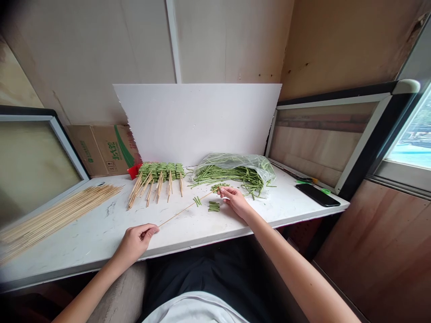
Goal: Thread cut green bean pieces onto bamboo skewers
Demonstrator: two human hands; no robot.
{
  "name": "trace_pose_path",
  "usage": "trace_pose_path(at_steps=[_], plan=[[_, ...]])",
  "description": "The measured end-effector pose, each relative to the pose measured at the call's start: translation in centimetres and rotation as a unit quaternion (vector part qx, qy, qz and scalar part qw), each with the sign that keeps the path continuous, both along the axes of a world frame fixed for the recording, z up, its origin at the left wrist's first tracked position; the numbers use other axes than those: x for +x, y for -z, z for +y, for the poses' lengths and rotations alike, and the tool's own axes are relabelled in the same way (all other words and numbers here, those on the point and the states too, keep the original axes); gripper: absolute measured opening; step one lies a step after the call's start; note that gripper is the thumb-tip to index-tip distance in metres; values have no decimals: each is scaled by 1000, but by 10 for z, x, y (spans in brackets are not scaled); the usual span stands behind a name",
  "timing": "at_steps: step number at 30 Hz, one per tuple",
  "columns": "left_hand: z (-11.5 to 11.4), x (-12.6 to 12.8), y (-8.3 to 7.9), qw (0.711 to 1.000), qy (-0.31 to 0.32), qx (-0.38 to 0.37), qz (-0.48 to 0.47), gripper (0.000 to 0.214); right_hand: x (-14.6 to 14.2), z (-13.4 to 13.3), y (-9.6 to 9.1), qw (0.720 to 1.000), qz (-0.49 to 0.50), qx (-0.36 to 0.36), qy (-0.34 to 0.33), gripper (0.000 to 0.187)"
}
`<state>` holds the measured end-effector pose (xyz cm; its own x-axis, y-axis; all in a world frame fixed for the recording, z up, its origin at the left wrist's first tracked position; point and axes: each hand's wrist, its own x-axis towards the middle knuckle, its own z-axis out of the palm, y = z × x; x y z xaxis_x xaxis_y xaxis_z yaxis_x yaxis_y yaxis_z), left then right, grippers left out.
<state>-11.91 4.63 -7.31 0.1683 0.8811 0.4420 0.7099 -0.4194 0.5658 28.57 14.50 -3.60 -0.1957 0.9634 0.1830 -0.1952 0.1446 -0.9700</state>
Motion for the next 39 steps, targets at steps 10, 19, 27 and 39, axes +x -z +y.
trace_pose_path(at_steps=[10,19,27,39], plan=[[1,-1,4,999,6,35,-2,32,0,1,0,1000,2,-9,0,33],[2,-1,4,999,4,32,3,32,-1,-2,-2,1000,11,-12,0,32],[2,-2,5,1000,3,25,7,34,-1,-3,-4,1000,15,-17,-2,29],[2,-2,4,1000,2,20,2,34,-2,-3,-3,1000,13,-11,8,31]])
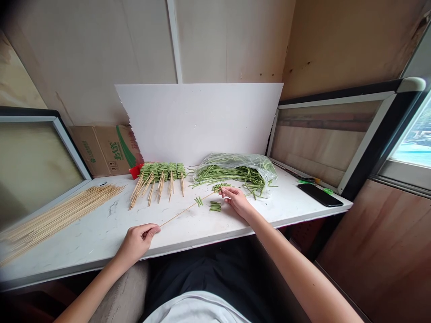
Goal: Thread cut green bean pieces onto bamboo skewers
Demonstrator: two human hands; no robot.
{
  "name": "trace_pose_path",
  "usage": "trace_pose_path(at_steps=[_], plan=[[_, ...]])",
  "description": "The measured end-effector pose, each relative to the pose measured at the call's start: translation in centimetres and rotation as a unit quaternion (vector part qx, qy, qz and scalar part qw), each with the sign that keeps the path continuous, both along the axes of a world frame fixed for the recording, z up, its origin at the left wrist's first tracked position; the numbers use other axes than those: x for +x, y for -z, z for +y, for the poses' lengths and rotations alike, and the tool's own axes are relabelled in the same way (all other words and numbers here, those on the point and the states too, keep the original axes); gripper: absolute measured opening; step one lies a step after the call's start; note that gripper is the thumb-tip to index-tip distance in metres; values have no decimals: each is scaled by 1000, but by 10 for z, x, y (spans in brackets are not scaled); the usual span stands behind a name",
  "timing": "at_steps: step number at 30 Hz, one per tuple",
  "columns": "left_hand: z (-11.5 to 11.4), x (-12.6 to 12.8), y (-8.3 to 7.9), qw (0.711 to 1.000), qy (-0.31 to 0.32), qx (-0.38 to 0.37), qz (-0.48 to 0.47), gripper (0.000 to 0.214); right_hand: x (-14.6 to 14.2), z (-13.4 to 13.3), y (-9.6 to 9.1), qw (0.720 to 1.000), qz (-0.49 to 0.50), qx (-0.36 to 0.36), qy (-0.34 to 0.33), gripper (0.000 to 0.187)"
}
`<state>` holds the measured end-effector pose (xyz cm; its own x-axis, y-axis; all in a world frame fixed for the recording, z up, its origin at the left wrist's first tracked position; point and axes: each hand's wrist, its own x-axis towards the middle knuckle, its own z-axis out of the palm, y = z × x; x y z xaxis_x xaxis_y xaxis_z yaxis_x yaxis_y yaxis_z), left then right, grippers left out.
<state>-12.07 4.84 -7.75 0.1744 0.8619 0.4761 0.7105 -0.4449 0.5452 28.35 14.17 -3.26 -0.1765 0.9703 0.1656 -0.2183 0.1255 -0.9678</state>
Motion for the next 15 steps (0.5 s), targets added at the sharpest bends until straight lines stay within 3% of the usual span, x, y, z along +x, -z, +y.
trace_pose_path(at_steps=[15], plan=[[-1,0,0,1000,1,19,4,32,1,4,3,998,-18,21,59,30]])
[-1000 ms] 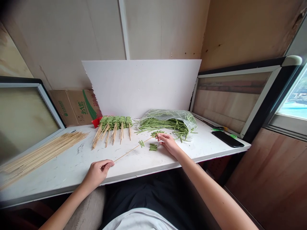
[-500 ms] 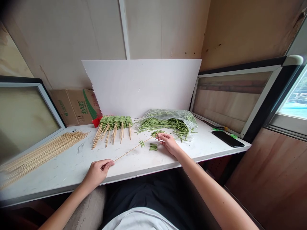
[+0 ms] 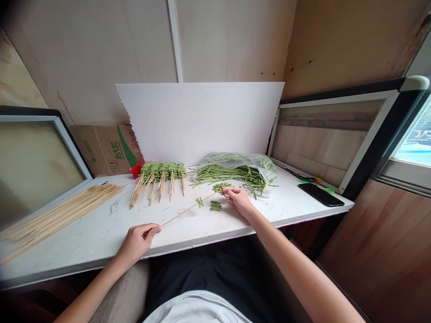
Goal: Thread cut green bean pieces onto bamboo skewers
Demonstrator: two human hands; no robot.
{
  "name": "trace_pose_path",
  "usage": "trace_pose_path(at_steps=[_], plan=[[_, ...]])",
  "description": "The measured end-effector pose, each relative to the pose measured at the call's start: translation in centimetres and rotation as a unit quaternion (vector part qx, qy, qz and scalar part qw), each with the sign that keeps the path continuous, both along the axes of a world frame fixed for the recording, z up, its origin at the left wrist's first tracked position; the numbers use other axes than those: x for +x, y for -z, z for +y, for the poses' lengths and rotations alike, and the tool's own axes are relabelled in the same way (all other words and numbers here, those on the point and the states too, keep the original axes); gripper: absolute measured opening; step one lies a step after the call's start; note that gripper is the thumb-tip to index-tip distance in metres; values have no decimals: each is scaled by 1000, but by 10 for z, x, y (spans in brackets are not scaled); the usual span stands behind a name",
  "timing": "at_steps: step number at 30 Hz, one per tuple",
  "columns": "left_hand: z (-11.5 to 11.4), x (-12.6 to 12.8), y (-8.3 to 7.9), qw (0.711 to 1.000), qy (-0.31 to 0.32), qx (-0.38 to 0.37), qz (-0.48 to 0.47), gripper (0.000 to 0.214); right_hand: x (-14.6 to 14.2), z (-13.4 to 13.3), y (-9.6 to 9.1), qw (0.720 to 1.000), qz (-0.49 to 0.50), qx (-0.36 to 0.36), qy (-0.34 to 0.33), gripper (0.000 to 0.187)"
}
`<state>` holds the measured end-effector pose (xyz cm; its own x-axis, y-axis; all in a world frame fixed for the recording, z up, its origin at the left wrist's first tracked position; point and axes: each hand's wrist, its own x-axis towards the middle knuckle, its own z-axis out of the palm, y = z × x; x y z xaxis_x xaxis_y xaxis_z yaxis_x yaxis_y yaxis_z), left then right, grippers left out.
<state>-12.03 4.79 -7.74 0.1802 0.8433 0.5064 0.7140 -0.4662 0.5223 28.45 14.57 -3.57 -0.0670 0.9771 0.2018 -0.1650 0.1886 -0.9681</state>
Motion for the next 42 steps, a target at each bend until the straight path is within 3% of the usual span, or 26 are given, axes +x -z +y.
trace_pose_path(at_steps=[12,29,42], plan=[[-1,1,-1,1000,15,13,9,31,1,0,0,999,-28,19,9,37],[-3,4,-5,1000,11,12,-2,31,-4,-7,-9,1000,14,-9,-15,39],[-2,4,-2,1000,19,24,-3,32,-5,1,-2,997,-51,44,46,46]])
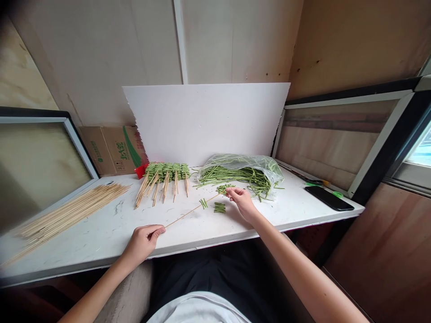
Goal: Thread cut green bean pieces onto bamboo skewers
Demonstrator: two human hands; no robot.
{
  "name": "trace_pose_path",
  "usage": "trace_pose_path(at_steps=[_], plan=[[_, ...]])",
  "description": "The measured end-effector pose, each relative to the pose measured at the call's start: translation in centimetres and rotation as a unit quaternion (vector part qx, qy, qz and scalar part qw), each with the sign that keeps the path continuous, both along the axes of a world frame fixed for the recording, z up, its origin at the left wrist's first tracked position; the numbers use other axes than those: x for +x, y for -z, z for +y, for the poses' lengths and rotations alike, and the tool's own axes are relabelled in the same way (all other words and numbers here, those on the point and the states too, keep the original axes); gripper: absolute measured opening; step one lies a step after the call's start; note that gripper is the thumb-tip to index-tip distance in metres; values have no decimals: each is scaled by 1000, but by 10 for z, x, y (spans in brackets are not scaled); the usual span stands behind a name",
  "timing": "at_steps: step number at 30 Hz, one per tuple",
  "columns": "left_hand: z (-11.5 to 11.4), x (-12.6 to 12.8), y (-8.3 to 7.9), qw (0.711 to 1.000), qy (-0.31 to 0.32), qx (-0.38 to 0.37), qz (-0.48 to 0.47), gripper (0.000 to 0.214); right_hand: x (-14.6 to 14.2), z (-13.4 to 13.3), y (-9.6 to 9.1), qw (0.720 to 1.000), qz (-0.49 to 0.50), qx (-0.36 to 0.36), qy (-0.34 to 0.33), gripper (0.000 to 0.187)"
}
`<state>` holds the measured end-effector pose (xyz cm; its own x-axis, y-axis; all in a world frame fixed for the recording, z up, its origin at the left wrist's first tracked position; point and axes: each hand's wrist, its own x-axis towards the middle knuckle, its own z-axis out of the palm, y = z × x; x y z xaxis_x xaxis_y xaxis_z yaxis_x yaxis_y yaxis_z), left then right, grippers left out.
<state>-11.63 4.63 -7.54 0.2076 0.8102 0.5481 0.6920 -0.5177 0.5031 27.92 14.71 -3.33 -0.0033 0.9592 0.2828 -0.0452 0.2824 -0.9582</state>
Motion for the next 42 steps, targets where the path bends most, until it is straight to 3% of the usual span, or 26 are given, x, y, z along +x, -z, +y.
trace_pose_path(at_steps=[18,24,27,35,42], plan=[[2,-1,3,1000,-1,17,0,29,-18,-7,-4,999,22,21,39,42],[2,1,3,999,9,32,3,28,-57,-31,1,999,-33,33,-25,42],[2,2,2,999,8,35,6,29,-69,-38,4,998,-39,39,-21,42],[0,2,-2,999,14,37,8,28,-74,-44,-3,998,-11,45,-31,39],[1,-1,-1,1000,0,25,-6,29,-66,-38,-5,997,44,-13,-68,44]])
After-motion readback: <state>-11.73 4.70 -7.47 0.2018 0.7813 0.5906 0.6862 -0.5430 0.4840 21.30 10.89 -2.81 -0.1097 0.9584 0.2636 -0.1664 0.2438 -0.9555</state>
